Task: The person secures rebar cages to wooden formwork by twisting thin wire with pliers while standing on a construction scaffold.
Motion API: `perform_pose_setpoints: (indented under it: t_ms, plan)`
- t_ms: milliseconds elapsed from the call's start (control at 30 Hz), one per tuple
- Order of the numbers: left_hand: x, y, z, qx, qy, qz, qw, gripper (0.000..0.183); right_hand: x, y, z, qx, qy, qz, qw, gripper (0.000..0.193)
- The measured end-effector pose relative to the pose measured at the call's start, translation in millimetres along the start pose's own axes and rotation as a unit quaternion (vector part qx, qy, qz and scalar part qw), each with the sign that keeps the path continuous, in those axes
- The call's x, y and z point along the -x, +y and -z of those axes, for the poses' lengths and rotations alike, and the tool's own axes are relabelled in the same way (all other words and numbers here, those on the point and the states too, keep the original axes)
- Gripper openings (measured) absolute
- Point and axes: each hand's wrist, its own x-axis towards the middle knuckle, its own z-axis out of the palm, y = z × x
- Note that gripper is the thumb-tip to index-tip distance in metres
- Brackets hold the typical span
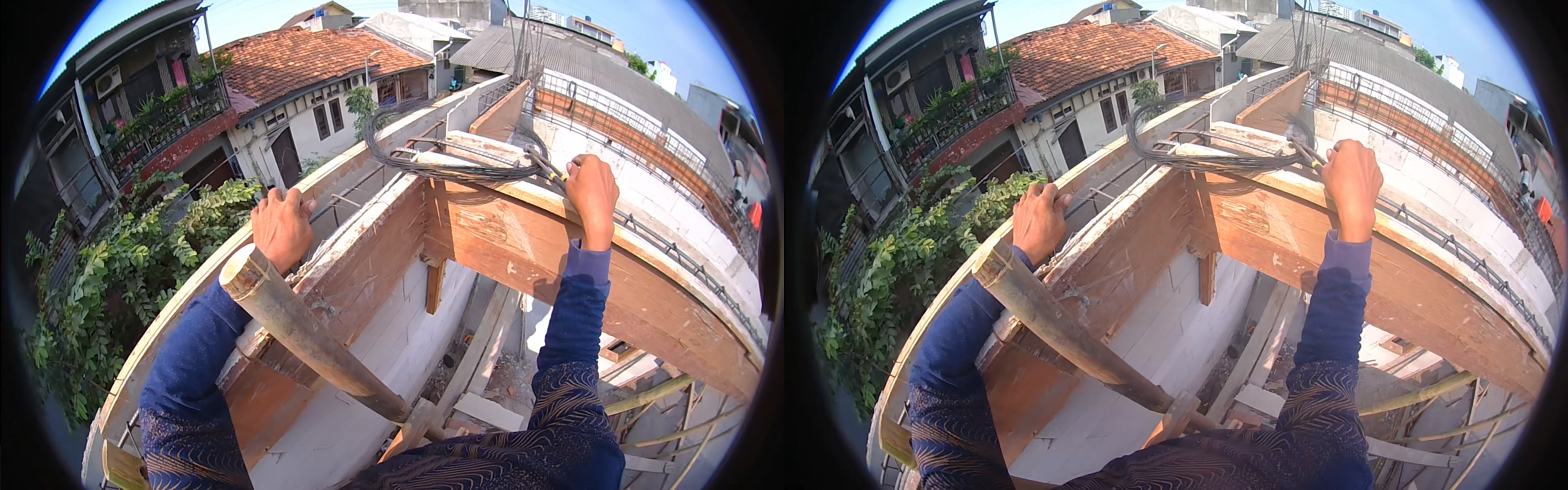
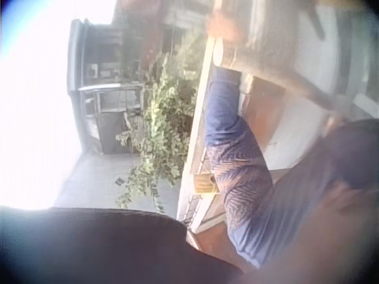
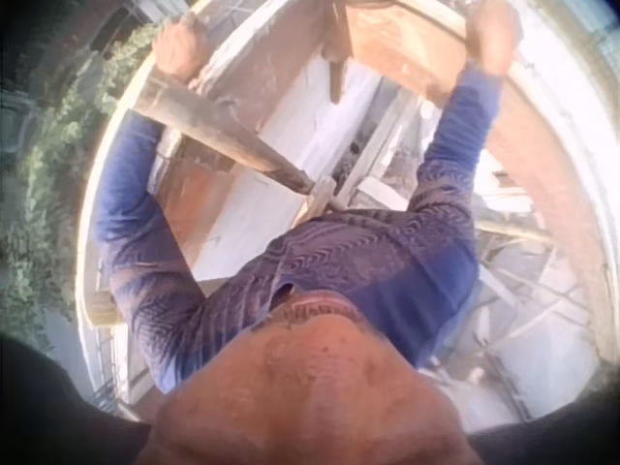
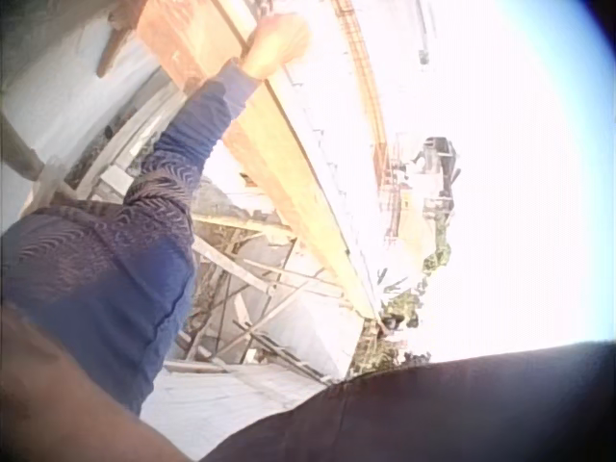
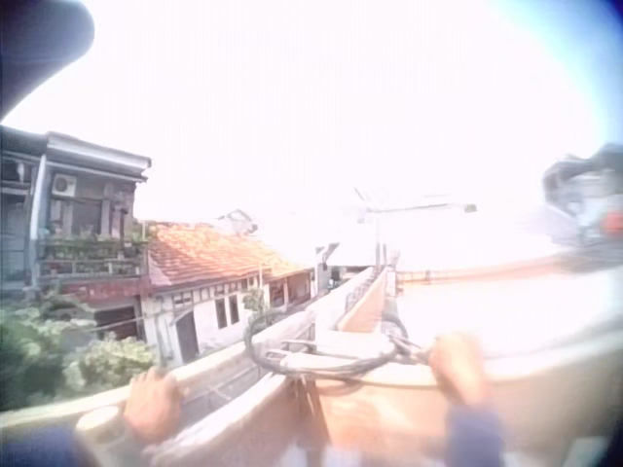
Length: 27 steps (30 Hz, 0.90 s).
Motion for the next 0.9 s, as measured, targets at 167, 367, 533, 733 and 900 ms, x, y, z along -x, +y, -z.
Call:
perform_pose_setpoints:
  t_ms: [167, 367, 533, 733, 900]
  plan:
    - [-3, 9, -2, 0.007, -0.028, 0.003, 1.0, 0.023, -6, 39, 5, 0.052, -0.127, 0.038, 0.99, 0.032]
    - [-2, 12, 0, 0.023, 0.017, -0.004, 1.0, 0.025, -15, 50, -17, 0.078, -0.139, 0.117, 0.98, 0.052]
    - [-3, 17, 7, 0.0, 0.004, 0.008, 1.0, 0.027, -23, 67, -33, 0.104, -0.141, 0.158, 0.972, 0.027]
    - [1, 12, 3, 0.01, 0.038, 0.024, 0.999, 0.028, -20, 64, -13, 0.01, 0.076, 0.179, 0.981, 0.039]
    - [-2, 14, 4, -0.006, 0.028, 0.033, 0.999, 0.029, -3, 9, 26, -0.075, 0.126, 0.274, 0.95, 0.054]
